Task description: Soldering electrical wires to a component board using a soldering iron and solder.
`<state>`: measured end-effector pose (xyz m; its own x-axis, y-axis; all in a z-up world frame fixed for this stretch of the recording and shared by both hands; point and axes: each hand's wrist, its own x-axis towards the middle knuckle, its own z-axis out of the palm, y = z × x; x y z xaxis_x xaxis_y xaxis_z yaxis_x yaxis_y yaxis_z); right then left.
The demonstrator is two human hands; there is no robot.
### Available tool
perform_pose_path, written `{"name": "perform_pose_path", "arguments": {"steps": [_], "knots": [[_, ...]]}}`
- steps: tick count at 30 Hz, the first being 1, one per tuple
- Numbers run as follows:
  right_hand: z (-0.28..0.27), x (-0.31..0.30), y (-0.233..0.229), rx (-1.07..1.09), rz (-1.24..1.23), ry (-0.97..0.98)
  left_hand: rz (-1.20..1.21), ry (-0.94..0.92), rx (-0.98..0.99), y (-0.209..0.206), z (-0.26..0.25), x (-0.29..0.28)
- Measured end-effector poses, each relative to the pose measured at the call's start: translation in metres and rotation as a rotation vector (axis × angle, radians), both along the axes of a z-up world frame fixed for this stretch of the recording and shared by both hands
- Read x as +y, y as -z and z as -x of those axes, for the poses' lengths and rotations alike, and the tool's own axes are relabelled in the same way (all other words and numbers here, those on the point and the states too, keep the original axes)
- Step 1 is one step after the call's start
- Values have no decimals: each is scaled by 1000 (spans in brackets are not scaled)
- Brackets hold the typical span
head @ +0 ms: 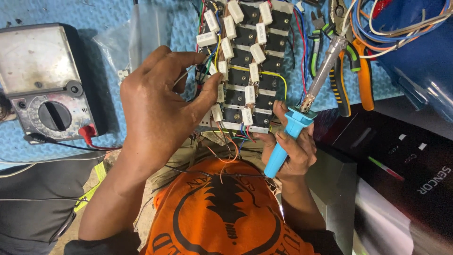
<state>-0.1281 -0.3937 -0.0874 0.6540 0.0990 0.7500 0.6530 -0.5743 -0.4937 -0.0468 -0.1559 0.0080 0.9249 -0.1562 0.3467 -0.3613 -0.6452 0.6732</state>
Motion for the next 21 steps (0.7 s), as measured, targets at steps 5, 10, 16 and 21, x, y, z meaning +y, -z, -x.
{"name": "perform_pose_path", "arguments": {"steps": [5,10,16,21], "knots": [[7,-3,7,79,-61,-45,-8,0,4,0,1,1],[-15,-9,1,-32,50,-39,37,8,112,-7,20,12],[-32,-29,9,-47,-134,-220,317,-140,110,23,56,25],[-50,-22,15,-153,-21,-92,428,-116,238,36,68,33]]}}
